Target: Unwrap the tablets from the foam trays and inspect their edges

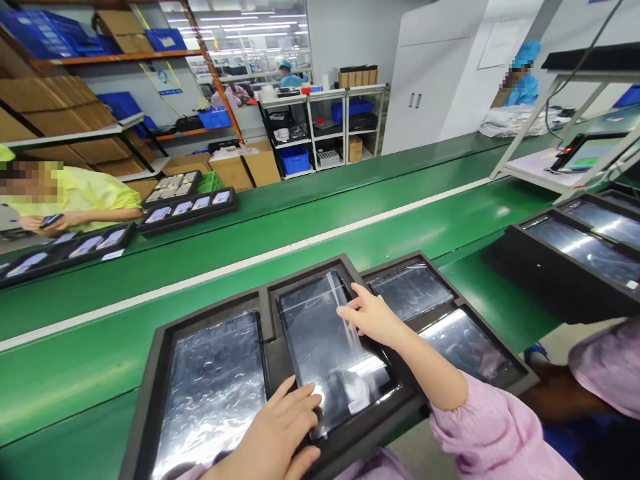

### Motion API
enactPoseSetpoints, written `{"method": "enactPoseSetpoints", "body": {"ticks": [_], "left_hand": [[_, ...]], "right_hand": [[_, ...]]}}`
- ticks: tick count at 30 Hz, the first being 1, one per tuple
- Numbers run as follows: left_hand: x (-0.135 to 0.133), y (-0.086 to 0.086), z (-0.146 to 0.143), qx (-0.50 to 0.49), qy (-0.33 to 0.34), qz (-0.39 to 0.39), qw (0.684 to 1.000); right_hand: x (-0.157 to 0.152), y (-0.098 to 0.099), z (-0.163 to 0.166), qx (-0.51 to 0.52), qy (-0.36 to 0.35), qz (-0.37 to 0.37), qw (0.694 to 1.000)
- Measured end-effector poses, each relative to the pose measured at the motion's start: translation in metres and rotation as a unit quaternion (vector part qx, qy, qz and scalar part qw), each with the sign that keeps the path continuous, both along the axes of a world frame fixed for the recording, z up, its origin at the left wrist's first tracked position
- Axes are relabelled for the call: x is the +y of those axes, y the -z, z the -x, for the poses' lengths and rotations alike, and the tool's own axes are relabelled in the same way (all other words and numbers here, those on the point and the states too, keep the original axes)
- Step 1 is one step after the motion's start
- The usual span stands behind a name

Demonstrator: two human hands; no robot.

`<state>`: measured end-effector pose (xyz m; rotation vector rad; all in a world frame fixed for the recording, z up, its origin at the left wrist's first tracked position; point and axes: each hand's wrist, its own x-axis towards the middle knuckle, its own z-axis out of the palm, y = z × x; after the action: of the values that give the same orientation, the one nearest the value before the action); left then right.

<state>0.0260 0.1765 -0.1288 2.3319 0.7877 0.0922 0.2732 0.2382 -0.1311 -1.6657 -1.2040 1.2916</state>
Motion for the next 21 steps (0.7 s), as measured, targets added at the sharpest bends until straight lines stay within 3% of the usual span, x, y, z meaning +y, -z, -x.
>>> {"method": "enactPoseSetpoints", "body": {"ticks": [4, 6, 8, 9, 10, 11, 13, 15, 17, 21], "left_hand": [[0.001, -0.003, -0.003, 0.066, 0.047, -0.02, 0.997], [0.001, -0.001, -0.001, 0.057, 0.052, -0.036, 0.996], [0.0, 0.004, 0.0, 0.029, 0.045, -0.059, 0.997], [-0.001, 0.007, 0.001, 0.016, 0.04, -0.07, 0.997], [-0.001, 0.009, 0.001, 0.005, 0.036, -0.08, 0.996], [-0.002, 0.012, 0.001, -0.003, 0.034, -0.089, 0.995], [-0.004, 0.014, 0.0, -0.005, 0.034, -0.102, 0.994], [-0.004, 0.015, -0.002, -0.001, 0.039, -0.112, 0.993], [-0.004, 0.015, -0.004, 0.012, 0.028, -0.126, 0.992], [0.0, 0.017, -0.008, 0.065, -0.05, -0.136, 0.987]], "right_hand": [[-0.018, -0.009, 0.007, -0.114, -0.092, -0.111, 0.983], [-0.037, -0.023, 0.005, -0.097, -0.217, -0.161, 0.958], [-0.055, -0.035, -0.002, -0.037, -0.368, -0.176, 0.912], [-0.063, -0.039, -0.007, -0.018, -0.408, -0.179, 0.895], [-0.067, -0.04, -0.013, -0.017, -0.41, -0.183, 0.893], [-0.07, -0.038, -0.019, -0.032, -0.369, -0.189, 0.909], [-0.067, -0.027, -0.027, -0.107, -0.214, -0.2, 0.95], [-0.057, -0.012, -0.027, -0.207, -0.082, -0.185, 0.957], [-0.045, 0.001, -0.016, -0.341, -0.039, -0.147, 0.928], [-0.024, 0.007, 0.021, -0.55, -0.086, -0.057, 0.829]]}}
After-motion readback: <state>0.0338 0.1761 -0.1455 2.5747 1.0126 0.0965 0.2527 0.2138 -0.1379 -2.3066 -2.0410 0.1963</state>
